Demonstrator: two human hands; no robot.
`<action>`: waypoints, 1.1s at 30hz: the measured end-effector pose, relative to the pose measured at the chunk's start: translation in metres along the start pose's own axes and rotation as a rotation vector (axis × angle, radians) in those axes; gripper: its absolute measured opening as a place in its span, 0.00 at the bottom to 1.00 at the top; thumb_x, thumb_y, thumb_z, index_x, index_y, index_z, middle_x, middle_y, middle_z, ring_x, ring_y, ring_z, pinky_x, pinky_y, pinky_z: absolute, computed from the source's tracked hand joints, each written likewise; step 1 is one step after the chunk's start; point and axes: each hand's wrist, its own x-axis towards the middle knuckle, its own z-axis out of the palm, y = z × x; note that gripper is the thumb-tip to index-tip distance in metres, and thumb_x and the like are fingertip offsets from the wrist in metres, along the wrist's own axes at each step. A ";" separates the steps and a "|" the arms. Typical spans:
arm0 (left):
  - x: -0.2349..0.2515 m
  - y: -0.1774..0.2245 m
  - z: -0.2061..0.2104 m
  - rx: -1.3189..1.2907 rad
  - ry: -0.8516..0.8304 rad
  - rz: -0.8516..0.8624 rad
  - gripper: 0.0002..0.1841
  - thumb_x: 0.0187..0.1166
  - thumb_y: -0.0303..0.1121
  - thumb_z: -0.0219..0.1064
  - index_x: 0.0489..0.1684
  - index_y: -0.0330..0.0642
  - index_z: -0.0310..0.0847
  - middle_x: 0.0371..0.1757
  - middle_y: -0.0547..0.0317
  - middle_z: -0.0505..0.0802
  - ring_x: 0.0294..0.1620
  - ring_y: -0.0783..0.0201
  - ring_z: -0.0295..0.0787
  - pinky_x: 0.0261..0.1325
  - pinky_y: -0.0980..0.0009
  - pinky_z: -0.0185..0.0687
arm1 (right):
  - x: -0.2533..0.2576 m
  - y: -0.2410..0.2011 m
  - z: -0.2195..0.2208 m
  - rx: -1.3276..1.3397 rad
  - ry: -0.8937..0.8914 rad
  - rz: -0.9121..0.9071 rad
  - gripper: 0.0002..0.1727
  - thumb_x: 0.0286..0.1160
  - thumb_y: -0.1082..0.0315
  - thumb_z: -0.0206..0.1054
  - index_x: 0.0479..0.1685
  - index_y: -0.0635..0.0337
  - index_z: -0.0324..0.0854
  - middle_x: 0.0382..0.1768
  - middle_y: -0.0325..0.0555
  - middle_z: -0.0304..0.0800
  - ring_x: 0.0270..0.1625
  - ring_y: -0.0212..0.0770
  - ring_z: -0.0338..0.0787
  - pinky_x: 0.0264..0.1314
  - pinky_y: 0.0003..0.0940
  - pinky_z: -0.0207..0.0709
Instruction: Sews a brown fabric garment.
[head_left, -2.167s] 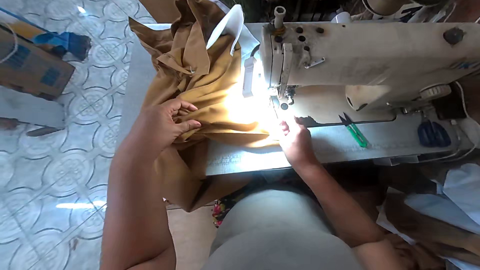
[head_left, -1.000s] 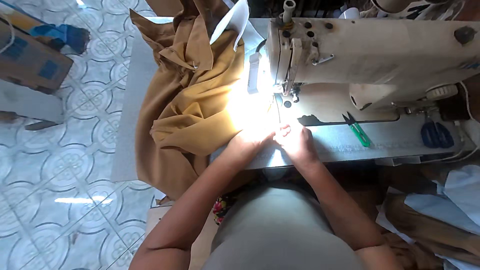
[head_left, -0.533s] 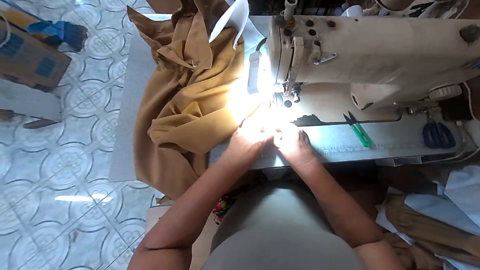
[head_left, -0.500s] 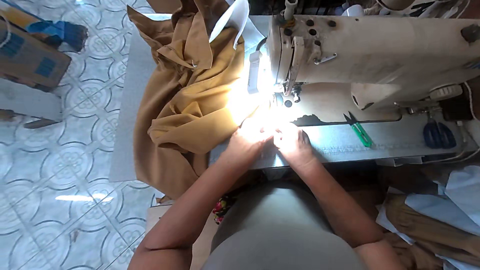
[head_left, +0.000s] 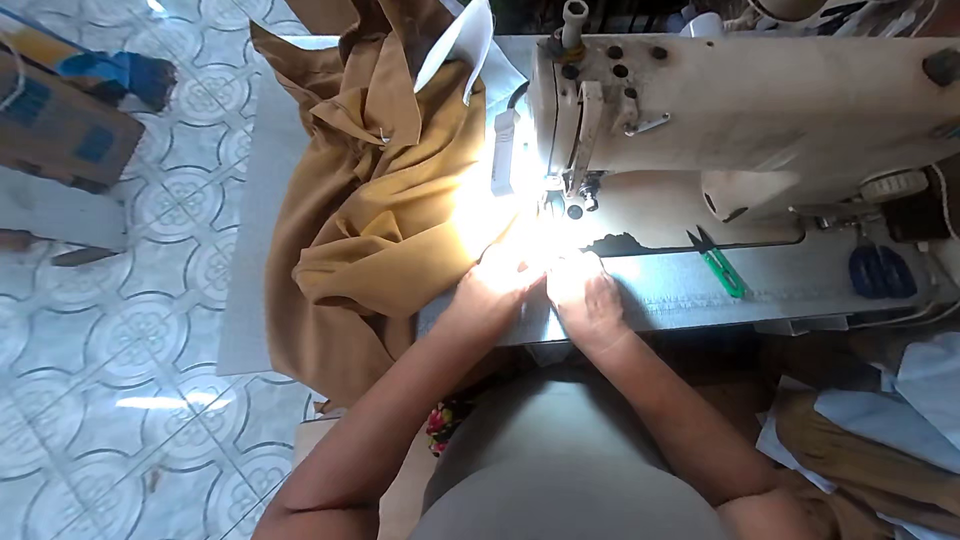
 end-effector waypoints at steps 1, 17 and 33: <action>0.002 -0.002 0.000 -0.002 -0.007 -0.007 0.18 0.78 0.19 0.65 0.59 0.49 0.91 0.53 0.41 0.90 0.58 0.39 0.88 0.49 0.46 0.86 | 0.002 0.002 0.002 0.000 0.025 -0.005 0.08 0.74 0.75 0.67 0.43 0.67 0.91 0.44 0.57 0.93 0.52 0.58 0.92 0.49 0.48 0.87; 0.029 -0.035 0.014 -0.043 0.232 0.056 0.14 0.82 0.21 0.62 0.56 0.41 0.91 0.55 0.44 0.92 0.61 0.46 0.89 0.68 0.52 0.82 | 0.021 0.024 0.001 0.228 0.076 0.044 0.13 0.78 0.68 0.69 0.55 0.64 0.89 0.58 0.58 0.87 0.62 0.56 0.88 0.65 0.50 0.83; 0.023 -0.041 0.000 -0.108 0.250 0.110 0.11 0.75 0.33 0.75 0.52 0.46 0.93 0.57 0.50 0.95 0.62 0.45 0.90 0.65 0.42 0.82 | 0.010 0.016 -0.004 1.132 -0.037 0.463 0.08 0.77 0.73 0.69 0.48 0.68 0.81 0.26 0.42 0.85 0.23 0.29 0.82 0.27 0.25 0.80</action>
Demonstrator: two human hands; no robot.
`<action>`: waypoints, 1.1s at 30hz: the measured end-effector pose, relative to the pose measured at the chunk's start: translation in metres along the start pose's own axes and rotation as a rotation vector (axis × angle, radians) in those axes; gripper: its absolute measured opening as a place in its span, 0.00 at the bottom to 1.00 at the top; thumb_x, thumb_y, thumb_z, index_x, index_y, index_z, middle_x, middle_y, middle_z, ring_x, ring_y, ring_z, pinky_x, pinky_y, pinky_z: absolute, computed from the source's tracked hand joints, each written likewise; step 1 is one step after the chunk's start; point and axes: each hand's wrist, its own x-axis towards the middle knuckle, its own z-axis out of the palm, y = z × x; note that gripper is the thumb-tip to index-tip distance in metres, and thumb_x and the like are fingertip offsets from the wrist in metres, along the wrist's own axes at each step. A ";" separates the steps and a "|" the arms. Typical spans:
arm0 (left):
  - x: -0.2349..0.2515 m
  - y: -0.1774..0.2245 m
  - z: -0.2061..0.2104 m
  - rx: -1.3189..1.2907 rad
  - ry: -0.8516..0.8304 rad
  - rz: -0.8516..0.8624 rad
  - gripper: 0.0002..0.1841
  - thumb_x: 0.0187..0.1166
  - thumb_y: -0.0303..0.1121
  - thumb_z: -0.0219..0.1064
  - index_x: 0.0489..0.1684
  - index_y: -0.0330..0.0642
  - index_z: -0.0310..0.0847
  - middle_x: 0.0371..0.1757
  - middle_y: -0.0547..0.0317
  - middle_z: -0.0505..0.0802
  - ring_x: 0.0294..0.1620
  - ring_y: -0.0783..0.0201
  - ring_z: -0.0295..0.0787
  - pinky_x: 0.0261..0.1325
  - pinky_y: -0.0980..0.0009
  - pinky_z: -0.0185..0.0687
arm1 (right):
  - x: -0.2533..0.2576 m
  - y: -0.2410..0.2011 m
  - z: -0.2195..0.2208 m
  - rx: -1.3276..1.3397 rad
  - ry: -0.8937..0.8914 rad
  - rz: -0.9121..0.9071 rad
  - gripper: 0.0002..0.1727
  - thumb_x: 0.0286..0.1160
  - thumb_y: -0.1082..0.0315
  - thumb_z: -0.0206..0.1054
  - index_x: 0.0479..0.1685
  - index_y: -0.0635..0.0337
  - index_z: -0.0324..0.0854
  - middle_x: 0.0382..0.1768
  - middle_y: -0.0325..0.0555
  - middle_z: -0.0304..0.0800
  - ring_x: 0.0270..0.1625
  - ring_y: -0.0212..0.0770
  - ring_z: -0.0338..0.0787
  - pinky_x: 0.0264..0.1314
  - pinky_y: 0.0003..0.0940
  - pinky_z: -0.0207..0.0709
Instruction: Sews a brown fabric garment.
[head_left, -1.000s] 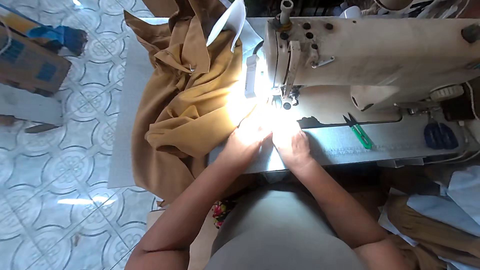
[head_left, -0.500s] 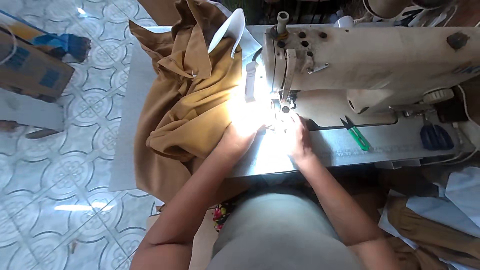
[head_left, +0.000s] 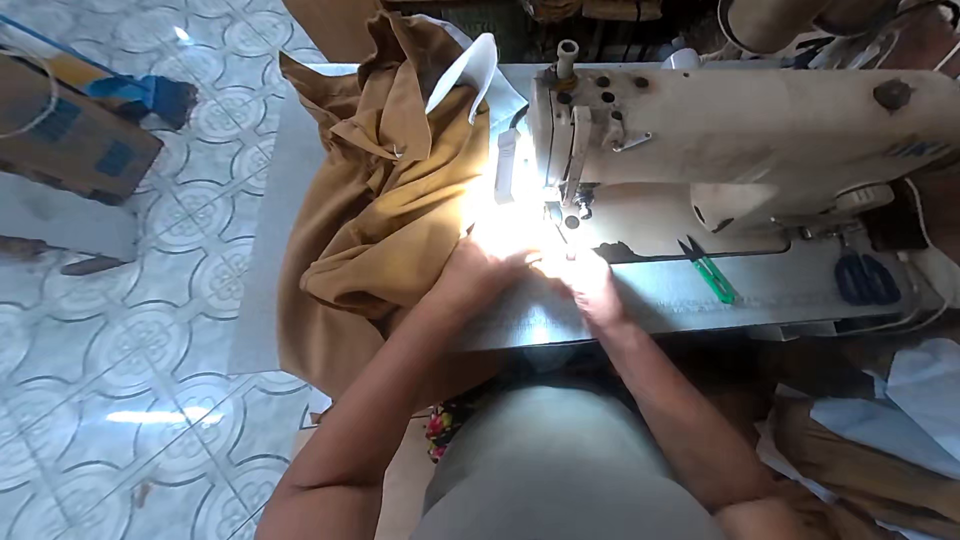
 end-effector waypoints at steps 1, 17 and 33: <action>-0.002 0.003 0.000 0.050 -0.013 0.015 0.10 0.76 0.29 0.73 0.51 0.47 0.94 0.59 0.52 0.94 0.64 0.44 0.89 0.64 0.41 0.82 | -0.008 0.000 -0.002 0.048 -0.010 0.119 0.12 0.76 0.74 0.71 0.55 0.68 0.80 0.25 0.42 0.86 0.21 0.28 0.82 0.24 0.23 0.79; -0.014 0.011 0.010 0.151 -0.095 0.079 0.12 0.80 0.22 0.64 0.49 0.44 0.93 0.53 0.50 0.94 0.60 0.45 0.89 0.64 0.43 0.80 | -0.008 -0.005 0.008 -0.804 0.039 -0.187 0.14 0.76 0.63 0.73 0.51 0.65 0.89 0.44 0.59 0.91 0.45 0.54 0.93 0.51 0.50 0.87; 0.014 0.017 0.018 0.199 -0.113 0.035 0.18 0.72 0.44 0.77 0.50 0.40 0.91 0.53 0.43 0.91 0.56 0.41 0.89 0.55 0.43 0.83 | 0.015 0.004 -0.030 0.032 0.025 0.188 0.05 0.82 0.69 0.68 0.43 0.61 0.80 0.27 0.41 0.87 0.22 0.30 0.87 0.27 0.25 0.85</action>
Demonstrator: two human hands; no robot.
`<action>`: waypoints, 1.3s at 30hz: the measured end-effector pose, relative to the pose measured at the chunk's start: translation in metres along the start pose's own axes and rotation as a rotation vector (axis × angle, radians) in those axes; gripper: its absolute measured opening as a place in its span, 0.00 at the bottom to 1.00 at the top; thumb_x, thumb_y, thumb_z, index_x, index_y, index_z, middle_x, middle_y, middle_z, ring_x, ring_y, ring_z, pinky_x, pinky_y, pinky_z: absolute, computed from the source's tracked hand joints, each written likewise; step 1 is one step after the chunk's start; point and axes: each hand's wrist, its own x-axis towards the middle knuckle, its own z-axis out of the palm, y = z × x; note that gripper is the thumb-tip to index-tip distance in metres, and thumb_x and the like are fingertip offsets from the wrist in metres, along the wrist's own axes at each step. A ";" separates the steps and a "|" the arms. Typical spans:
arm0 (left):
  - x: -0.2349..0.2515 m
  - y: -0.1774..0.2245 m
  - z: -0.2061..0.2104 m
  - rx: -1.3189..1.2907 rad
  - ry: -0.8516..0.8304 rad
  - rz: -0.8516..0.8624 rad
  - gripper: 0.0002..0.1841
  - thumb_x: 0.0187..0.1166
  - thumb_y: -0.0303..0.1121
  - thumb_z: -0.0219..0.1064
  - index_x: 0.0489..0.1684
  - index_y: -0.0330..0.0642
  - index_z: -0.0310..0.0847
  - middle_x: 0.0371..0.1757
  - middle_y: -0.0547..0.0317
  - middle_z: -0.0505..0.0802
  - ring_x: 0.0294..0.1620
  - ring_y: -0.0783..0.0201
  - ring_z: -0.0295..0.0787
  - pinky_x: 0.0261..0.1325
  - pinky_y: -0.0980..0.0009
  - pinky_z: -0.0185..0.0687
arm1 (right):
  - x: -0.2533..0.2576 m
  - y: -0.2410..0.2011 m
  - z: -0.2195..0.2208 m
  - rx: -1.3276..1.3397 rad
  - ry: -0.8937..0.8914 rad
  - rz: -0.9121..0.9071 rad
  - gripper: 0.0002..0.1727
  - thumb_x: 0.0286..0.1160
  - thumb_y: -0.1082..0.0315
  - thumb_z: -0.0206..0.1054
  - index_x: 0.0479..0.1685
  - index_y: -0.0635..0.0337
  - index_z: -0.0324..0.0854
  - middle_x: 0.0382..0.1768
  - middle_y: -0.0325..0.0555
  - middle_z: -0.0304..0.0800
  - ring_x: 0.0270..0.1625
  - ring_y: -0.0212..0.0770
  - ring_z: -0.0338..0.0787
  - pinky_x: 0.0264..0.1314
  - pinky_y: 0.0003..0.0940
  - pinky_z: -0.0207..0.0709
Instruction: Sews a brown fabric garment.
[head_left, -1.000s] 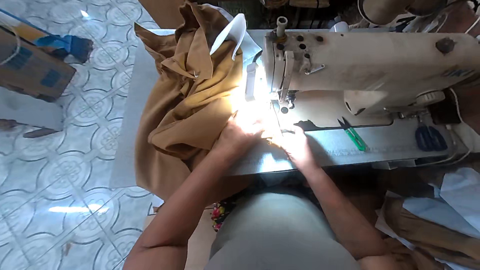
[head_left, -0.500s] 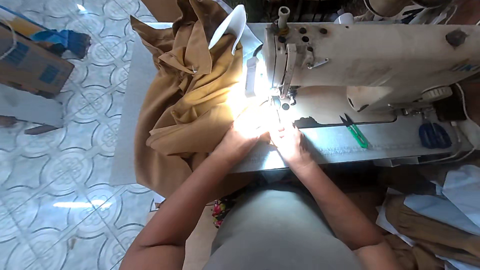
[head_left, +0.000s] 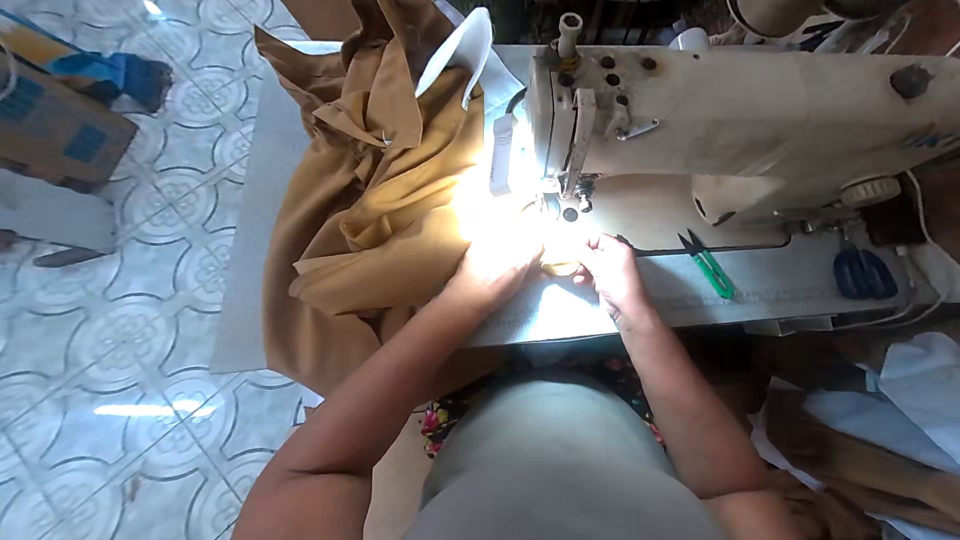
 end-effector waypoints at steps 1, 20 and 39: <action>0.002 0.002 0.002 -0.007 0.036 0.016 0.10 0.74 0.33 0.75 0.46 0.36 0.91 0.53 0.42 0.91 0.56 0.42 0.89 0.53 0.45 0.84 | 0.000 0.000 0.000 0.012 -0.003 0.007 0.05 0.82 0.68 0.68 0.42 0.60 0.80 0.26 0.40 0.87 0.22 0.29 0.86 0.27 0.24 0.84; 0.003 -0.001 0.006 -0.105 0.058 0.046 0.16 0.80 0.19 0.61 0.58 0.41 0.91 0.54 0.46 0.92 0.57 0.46 0.89 0.59 0.52 0.84 | -0.003 -0.002 0.002 -0.057 0.012 0.069 0.08 0.78 0.70 0.72 0.40 0.64 0.79 0.20 0.41 0.84 0.17 0.31 0.85 0.24 0.27 0.86; -0.005 -0.005 0.008 -0.079 0.077 0.057 0.14 0.79 0.19 0.63 0.54 0.42 0.93 0.46 0.46 0.93 0.50 0.46 0.91 0.53 0.51 0.85 | -0.009 0.008 0.012 -0.266 0.050 -0.175 0.17 0.69 0.70 0.80 0.53 0.65 0.84 0.20 0.43 0.83 0.15 0.31 0.80 0.19 0.27 0.80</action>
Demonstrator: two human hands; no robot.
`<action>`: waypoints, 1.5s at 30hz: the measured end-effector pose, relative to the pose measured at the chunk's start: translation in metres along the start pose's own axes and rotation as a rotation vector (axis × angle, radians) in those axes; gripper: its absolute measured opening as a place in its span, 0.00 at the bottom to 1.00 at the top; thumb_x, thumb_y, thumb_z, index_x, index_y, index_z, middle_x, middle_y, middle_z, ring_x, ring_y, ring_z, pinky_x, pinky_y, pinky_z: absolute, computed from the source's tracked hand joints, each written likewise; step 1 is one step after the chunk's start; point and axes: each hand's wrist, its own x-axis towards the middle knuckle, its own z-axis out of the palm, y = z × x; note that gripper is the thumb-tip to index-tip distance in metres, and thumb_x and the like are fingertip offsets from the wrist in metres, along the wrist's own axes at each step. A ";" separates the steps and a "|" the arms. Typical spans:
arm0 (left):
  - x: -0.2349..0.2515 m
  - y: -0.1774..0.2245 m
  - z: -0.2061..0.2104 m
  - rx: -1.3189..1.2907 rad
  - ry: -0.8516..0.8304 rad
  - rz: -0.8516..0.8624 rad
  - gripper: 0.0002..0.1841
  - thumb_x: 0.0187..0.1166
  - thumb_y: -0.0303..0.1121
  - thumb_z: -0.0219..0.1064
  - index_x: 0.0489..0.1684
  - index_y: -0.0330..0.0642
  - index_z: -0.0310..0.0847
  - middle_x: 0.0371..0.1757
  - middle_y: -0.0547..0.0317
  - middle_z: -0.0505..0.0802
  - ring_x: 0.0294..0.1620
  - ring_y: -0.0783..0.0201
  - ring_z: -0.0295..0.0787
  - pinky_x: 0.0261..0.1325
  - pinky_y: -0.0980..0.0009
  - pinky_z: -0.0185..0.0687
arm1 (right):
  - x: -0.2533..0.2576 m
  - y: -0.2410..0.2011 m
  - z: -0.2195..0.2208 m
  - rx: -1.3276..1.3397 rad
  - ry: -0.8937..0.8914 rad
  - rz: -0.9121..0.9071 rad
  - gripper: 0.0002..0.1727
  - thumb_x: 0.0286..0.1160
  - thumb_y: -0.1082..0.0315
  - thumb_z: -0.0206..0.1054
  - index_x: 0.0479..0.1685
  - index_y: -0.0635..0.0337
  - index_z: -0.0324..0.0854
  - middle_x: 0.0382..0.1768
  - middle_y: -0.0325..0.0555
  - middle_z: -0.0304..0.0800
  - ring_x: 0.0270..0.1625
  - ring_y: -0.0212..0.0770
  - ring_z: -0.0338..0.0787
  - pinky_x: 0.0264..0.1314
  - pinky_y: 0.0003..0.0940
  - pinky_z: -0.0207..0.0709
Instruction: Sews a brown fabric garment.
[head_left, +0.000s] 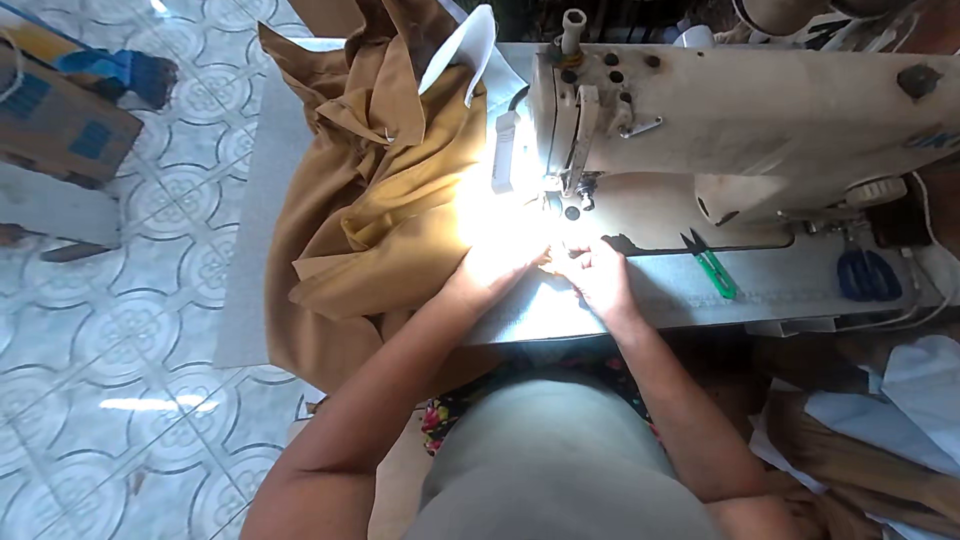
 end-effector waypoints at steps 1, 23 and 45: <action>-0.002 -0.001 0.000 0.007 0.008 0.006 0.14 0.80 0.20 0.63 0.54 0.42 0.92 0.46 0.46 0.93 0.50 0.46 0.91 0.53 0.51 0.85 | -0.003 -0.001 0.002 -0.046 0.028 -0.065 0.16 0.68 0.69 0.80 0.53 0.64 0.87 0.18 0.42 0.82 0.14 0.30 0.77 0.18 0.26 0.76; -0.013 -0.006 0.001 0.083 -0.046 0.025 0.17 0.79 0.19 0.61 0.58 0.43 0.93 0.62 0.54 0.94 0.58 0.51 0.93 0.58 0.52 0.86 | -0.013 -0.002 0.026 -0.794 0.112 -0.492 0.19 0.71 0.69 0.69 0.60 0.67 0.88 0.61 0.62 0.90 0.62 0.60 0.91 0.60 0.50 0.86; -0.012 -0.015 -0.006 0.042 -0.081 0.047 0.19 0.80 0.22 0.62 0.62 0.51 0.91 0.65 0.53 0.93 0.63 0.48 0.90 0.62 0.47 0.82 | -0.016 0.011 0.031 -0.901 0.173 -0.647 0.11 0.69 0.70 0.71 0.46 0.65 0.92 0.53 0.56 0.94 0.54 0.58 0.92 0.41 0.47 0.87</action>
